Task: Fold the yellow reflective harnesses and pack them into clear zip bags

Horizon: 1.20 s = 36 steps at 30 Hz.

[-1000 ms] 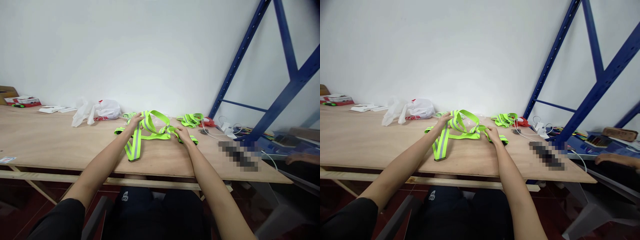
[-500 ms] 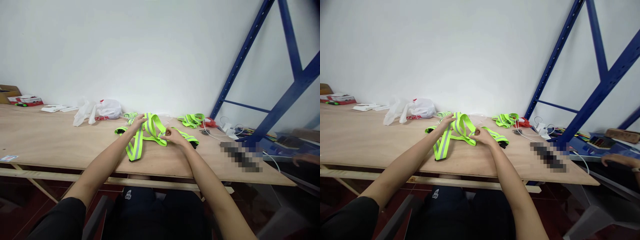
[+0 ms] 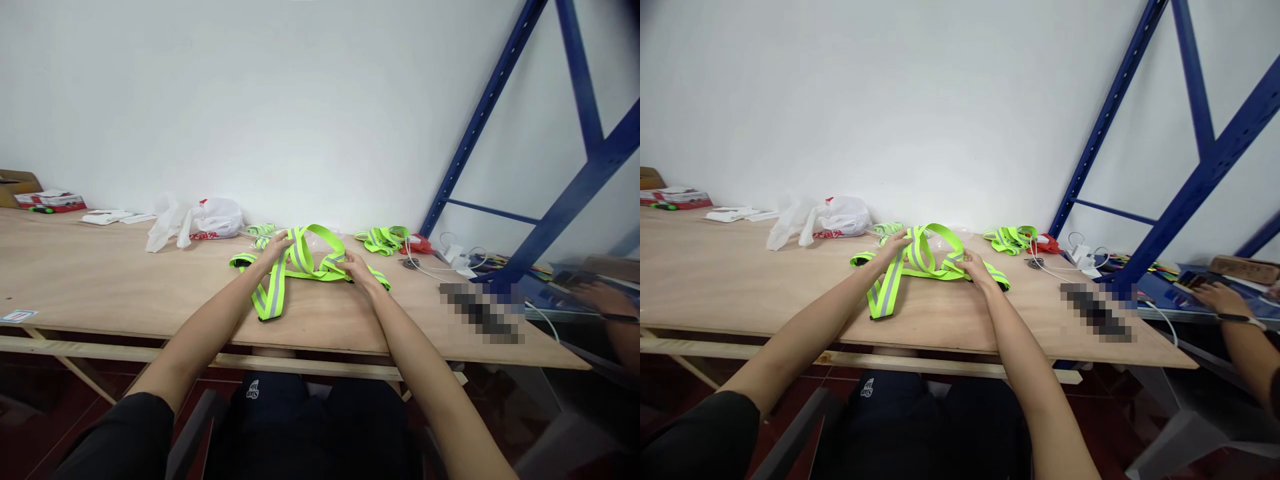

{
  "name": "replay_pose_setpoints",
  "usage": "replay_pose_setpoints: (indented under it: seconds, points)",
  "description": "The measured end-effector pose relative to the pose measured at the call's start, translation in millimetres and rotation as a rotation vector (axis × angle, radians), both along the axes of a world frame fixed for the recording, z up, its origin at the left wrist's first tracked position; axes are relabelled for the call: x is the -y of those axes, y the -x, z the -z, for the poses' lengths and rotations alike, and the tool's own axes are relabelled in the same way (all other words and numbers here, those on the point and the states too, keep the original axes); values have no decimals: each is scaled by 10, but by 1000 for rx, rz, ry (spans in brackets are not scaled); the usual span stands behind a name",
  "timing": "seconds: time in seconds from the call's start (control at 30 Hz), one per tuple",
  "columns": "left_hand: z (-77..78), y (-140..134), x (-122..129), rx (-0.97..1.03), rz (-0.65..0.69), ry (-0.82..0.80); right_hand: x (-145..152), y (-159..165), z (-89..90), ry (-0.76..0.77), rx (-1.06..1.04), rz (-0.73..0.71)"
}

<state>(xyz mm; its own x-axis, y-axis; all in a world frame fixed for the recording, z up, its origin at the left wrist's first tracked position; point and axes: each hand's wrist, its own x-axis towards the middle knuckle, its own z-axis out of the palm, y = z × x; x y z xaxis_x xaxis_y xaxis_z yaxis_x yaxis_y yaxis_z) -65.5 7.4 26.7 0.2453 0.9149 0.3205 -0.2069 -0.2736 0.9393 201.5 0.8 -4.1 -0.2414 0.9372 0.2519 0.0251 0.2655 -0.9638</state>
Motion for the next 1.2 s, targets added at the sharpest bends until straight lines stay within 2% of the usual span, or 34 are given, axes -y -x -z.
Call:
replay_pose_setpoints:
  seconds: [0.13,0.3,0.43,0.53,0.63,0.67,0.73,0.8,0.87,0.97,1.1,1.2]
  points:
    - [25,-14,23,-51,15,22,-16,-56,11,58,-104,-2]
    - [96,-26,9,-206,31,114,-30,-101,16,97,-182,-5]
    - [142,-48,4,-290,-97,85,-41,-100,11,112,-204,-5]
    - [88,-109,61,-291,-242,-25,-51,-89,18,121,-215,5]
    - [-8,-240,169,-355,-379,-331,-53,-69,26,130,-220,12]
    - [-28,-300,208,-402,-384,-456,-51,-61,26,129,-220,12]
    - [-29,-437,271,-518,-299,-639,-43,-45,20,120,-219,16]
    - [19,-574,298,-626,-173,-684,-36,-38,10,101,-211,23]
    - [84,-686,282,-723,-133,-666,-33,-45,1,83,-196,31]
    - [149,-777,198,-796,-181,-595,-33,-66,0,61,-171,46]
    - [192,-817,73,-805,-219,-503,-15,-54,-5,42,-105,53]
    - [237,-855,5,-779,-196,-415,20,-58,-77,25,-12,55]
